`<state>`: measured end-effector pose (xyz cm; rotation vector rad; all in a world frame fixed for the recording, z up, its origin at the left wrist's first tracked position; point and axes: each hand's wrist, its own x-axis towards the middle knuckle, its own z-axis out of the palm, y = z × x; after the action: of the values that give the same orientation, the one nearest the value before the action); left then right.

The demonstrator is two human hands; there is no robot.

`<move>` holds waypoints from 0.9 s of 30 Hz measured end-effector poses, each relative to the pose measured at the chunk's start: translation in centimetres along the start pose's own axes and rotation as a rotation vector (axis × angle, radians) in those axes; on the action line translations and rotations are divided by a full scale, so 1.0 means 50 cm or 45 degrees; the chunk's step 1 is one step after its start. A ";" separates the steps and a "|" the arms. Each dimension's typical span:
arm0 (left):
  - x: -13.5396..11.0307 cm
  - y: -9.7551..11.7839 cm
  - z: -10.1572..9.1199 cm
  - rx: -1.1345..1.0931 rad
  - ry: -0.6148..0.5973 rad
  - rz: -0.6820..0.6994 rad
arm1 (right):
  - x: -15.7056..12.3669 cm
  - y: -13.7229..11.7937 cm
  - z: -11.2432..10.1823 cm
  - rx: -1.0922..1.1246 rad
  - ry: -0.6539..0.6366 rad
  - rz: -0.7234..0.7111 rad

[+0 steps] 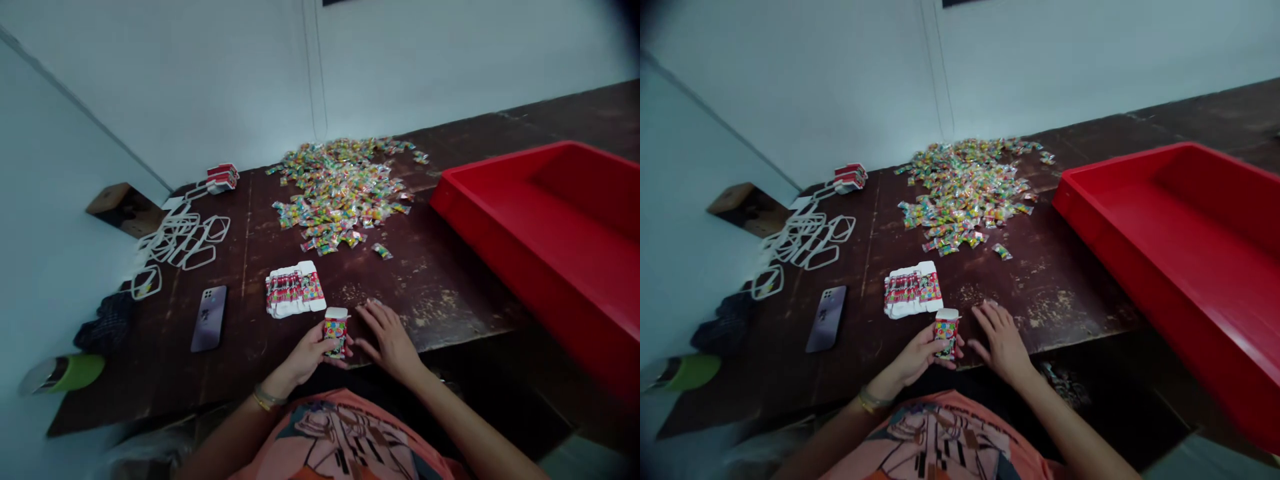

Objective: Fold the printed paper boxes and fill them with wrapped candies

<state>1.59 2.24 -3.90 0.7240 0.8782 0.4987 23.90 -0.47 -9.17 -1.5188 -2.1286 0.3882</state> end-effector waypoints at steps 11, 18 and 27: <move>0.009 -0.029 0.018 -0.019 -0.049 -0.016 | -0.002 -0.117 -0.076 0.990 0.060 0.387; -0.014 -0.025 0.035 0.085 -0.059 0.016 | 0.095 -0.103 -0.107 0.583 0.111 0.233; -0.004 -0.009 0.019 -0.049 0.069 -0.014 | 0.022 -0.131 -0.034 1.777 0.076 0.843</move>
<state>2.32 1.44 -3.71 0.6732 0.9205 0.5264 19.32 -1.75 -4.24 -1.1584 -0.7134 1.5740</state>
